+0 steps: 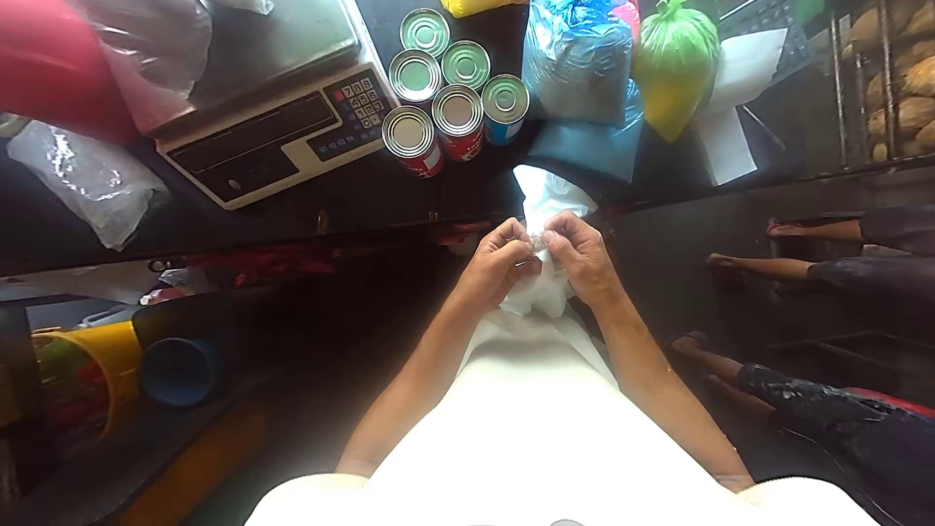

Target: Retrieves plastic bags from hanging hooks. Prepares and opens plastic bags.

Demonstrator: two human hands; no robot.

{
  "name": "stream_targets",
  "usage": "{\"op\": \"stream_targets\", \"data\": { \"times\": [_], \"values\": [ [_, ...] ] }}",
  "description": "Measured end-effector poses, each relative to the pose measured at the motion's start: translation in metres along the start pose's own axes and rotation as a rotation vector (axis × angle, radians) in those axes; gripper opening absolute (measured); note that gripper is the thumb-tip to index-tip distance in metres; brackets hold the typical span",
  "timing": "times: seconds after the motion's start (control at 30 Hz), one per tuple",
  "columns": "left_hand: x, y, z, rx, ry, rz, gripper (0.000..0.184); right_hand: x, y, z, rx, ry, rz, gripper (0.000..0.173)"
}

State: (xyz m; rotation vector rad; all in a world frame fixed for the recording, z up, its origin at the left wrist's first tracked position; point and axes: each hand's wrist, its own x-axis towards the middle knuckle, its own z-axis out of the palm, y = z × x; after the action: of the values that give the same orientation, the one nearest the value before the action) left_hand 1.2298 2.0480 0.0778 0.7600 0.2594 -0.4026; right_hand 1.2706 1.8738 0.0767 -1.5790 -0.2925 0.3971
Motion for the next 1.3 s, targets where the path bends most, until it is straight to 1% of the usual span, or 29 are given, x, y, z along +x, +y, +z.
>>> {"op": "stream_targets", "data": {
  "times": [0.13, 0.23, 0.27, 0.33, 0.37, 0.43, 0.47, 0.5, 0.53, 0.57, 0.63, 0.67, 0.7, 0.73, 0.77, 0.8, 0.83, 0.87, 0.9, 0.93, 0.97, 1.0, 1.03, 1.1, 1.13, 1.2, 1.23, 1.27, 1.3],
  "values": [
    [-0.002, -0.007, -0.008, -0.033, 0.025, 0.017, 0.010, -0.001, 0.003, 0.004, -0.003, 0.033, 0.028, 0.013],
    [0.001, -0.010, -0.004, 0.171, 0.010, 0.001, 0.032, 0.000, 0.003, 0.006, -0.083, -0.003, 0.050, 0.013],
    [0.004, -0.011, -0.004, 0.180, 0.038, -0.001, 0.026, -0.002, 0.004, 0.006, -0.061, 0.000, 0.062, 0.014],
    [0.012, -0.010, -0.011, 0.082, 0.182, 0.044, 0.008, -0.005, 0.008, 0.000, 0.149, 0.084, 0.116, 0.018],
    [0.016, -0.006, -0.017, -0.031, 0.287, 0.077, 0.006, -0.006, 0.007, -0.006, 0.333, 0.174, 0.156, 0.020],
    [0.019, 0.010, -0.028, -0.305, 0.483, 0.149, 0.014, -0.011, -0.003, -0.022, 0.686, 0.349, 0.203, 0.028],
    [0.018, 0.019, -0.034, -0.410, 0.535, 0.187, 0.020, -0.017, -0.008, -0.033, 0.812, 0.413, 0.198, 0.030],
    [0.015, 0.029, -0.038, -0.457, 0.565, 0.224, 0.025, -0.026, -0.010, -0.047, 0.845, 0.461, 0.176, 0.030],
    [0.012, 0.040, -0.042, -0.452, 0.576, 0.258, 0.030, -0.037, -0.010, -0.064, 0.754, 0.482, 0.148, 0.028],
    [0.010, 0.050, -0.043, -0.379, 0.591, 0.287, 0.033, -0.048, -0.007, -0.083, 0.514, 0.496, 0.144, 0.025],
    [0.010, 0.063, -0.038, -0.025, 0.618, 0.380, 0.031, -0.064, 0.004, -0.122, -0.162, 0.465, 0.176, 0.023],
    [0.013, 0.066, -0.033, 0.208, 0.579, 0.461, 0.025, -0.068, 0.007, -0.136, -0.411, 0.441, 0.186, 0.028],
    [0.016, 0.068, -0.023, 0.422, 0.503, 0.512, 0.021, -0.069, 0.004, -0.145, -0.541, 0.435, 0.184, 0.037],
    [0.018, 0.070, -0.007, 0.615, 0.401, 0.523, 0.019, -0.065, -0.007, -0.149, -0.608, 0.430, 0.148, 0.051],
    [0.020, 0.073, 0.014, 0.788, 0.279, 0.507, 0.019, -0.055, -0.026, -0.147, -0.650, 0.380, 0.074, 0.068],
    [0.020, 0.074, 0.036, 0.936, 0.156, 0.467, 0.022, -0.044, -0.049, -0.138, -0.690, 0.269, -0.002, 0.083],
    [0.019, 0.073, 0.060, 1.047, 0.027, 0.423, 0.024, -0.034, -0.070, -0.119, -0.753, 0.148, -0.082, 0.092],
    [0.016, 0.072, 0.082, 1.140, -0.098, 0.380, 0.027, -0.024, -0.083, -0.097, -0.846, 0.057, -0.162, 0.096],
    [0.010, 0.072, 0.101, 1.237, -0.190, 0.338, 0.030, -0.013, -0.086, -0.080, -0.950, -0.003, -0.255, 0.092],
    [0.003, 0.073, 0.111, 1.352, -0.230, 0.288, 0.033, -0.002, -0.084, -0.076, -1.022, -0.040, -0.297, 0.081],
    [-0.006, 0.072, 0.109, 1.474, -0.197, 0.253, 0.033, 0.006, -0.080, -0.082, -1.090, -0.045, -0.290, 0.065],
    [-0.015, 0.070, 0.097, 1.586, -0.083, 0.240, 0.031, 0.010, -0.074, -0.098, -1.155, -0.032, -0.248, 0.051],
    [-0.023, 0.067, 0.078, 1.665, 0.078, 0.220, 0.029, 0.013, -0.069, -0.118, -1.207, -0.029, -0.190, 0.043],
    [-0.040, 0.058, 0.035, 1.699, 0.393, 0.104, 0.029, 0.007, -0.056, -0.150, -1.262, -0.083, -0.054, 0.038],
    [-0.049, 0.047, 0.015, 1.658, 0.533, 0.041, 0.030, 0.000, -0.048, -0.160, -1.257, -0.131, 0.026, 0.038],
    [-0.060, 0.015, -0.019, 1.407, 0.797, -0.018, 0.032, -0.007, -0.034, -0.175, -1.222, -0.189, 0.155, 0.042],
    [-0.062, -0.006, -0.032, 1.184, 0.907, -0.006, 0.033, -0.007, -0.026, -0.182, -1.194, -0.181, 0.189, 0.045],
    [-0.061, -0.025, -0.038, 0.904, 0.983, 0.063, 0.031, -0.004, -0.018, -0.188, -1.148, -0.146, 0.195, 0.047],
    [-0.057, -0.036, -0.030, 0.597, 1.006, 0.171, 0.028, 0.004, -0.014, -0.193, -1.083, -0.101, 0.169, 0.046]
  ]
}}
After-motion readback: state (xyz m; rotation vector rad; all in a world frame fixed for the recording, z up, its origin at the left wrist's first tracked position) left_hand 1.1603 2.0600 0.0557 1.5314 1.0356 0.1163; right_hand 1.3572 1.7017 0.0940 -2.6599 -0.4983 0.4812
